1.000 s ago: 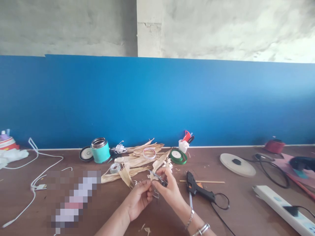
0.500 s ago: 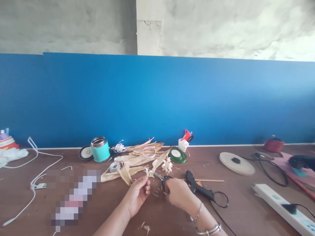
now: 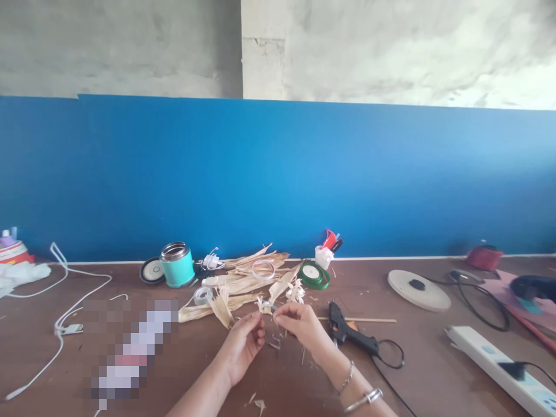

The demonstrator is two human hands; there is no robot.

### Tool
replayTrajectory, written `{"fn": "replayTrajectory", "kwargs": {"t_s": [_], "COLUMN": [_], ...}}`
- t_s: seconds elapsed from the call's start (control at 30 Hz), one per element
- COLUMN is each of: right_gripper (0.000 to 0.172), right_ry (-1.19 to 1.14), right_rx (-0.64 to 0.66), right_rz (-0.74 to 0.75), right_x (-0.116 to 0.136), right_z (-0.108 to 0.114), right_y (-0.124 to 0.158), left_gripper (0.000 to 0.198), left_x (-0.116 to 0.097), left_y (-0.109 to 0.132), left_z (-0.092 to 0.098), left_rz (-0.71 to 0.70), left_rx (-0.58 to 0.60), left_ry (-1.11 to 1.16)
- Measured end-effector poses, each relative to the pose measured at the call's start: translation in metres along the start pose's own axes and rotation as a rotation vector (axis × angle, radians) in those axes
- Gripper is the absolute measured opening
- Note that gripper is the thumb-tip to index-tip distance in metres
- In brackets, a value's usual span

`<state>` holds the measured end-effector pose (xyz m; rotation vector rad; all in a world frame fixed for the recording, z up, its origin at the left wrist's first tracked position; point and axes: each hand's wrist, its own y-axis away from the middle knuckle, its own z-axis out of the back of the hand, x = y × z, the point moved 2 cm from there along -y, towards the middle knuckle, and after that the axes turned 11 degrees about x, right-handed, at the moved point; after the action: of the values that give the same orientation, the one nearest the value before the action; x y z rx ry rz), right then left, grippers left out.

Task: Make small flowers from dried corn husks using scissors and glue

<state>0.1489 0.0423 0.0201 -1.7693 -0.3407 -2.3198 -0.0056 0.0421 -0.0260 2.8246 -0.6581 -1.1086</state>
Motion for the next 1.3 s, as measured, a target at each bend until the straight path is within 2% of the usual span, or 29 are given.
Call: {"fn": "replayTrajectory", "kwargs": {"t_s": [0.1,0.23,0.33,0.5,0.6,0.73,0.87,0.97,1.0,1.03,1.17,1.3], "right_gripper": [0.022,0.024,0.024,0.02,0.016,0.013,0.005,0.017,0.02,0.02,0.033,0.047], "right_ry": [-0.3,-0.386,-0.368,-0.266,-0.165,-0.058,0.169,0.63,0.802,0.849,1.06,1.183], "right_rx": [0.036,0.02,-0.014,-0.07,-0.105,-0.122,-0.082,-0.178,-0.167,-0.149,-0.031,-0.005], "right_rz": [-0.072,-0.093,-0.065,0.031,0.08,0.139,0.15,0.048,-0.026,-0.047,-0.131,-0.151], "right_x": [-0.001,-0.002,-0.005,-0.012,-0.014,-0.013,-0.008,-0.007,-0.008,-0.009,-0.011,-0.002], "right_z": [-0.003,-0.006,-0.008,-0.013,-0.018,-0.023,-0.006,0.019,0.025,0.028,0.022,0.011], "right_y": [-0.001,0.0,-0.002,-0.005,-0.005,-0.004,-0.003,-0.002,-0.002,-0.001,-0.001,0.001], "left_gripper": [0.025,0.029,0.027,0.007,0.014,0.02,0.023,0.026,0.027,0.028,0.033,0.035], "left_x": [-0.001,-0.006,-0.009,-0.01,-0.009,-0.009,-0.013,-0.017,-0.017,-0.018,-0.017,-0.018], "left_y": [0.0,0.003,0.006,0.01,0.012,0.013,0.014,0.013,0.013,0.013,0.012,0.013], "left_z": [-0.001,-0.005,-0.007,-0.008,-0.01,-0.017,-0.019,-0.015,-0.014,-0.013,-0.011,-0.011], "left_rz": [-0.022,-0.112,-0.21,-0.309,-0.316,-0.316,-0.319,-0.331,-0.335,-0.337,-0.334,-0.347], "left_rx": [-0.013,-0.067,-0.127,-0.179,-0.181,-0.1,-0.128,-0.204,-0.223,-0.233,-0.246,-0.283], "left_ry": [-0.037,-0.18,-0.306,-0.58,-0.707,-0.793,-0.835,-0.765,-0.737,-0.711,-0.643,-0.62]}}
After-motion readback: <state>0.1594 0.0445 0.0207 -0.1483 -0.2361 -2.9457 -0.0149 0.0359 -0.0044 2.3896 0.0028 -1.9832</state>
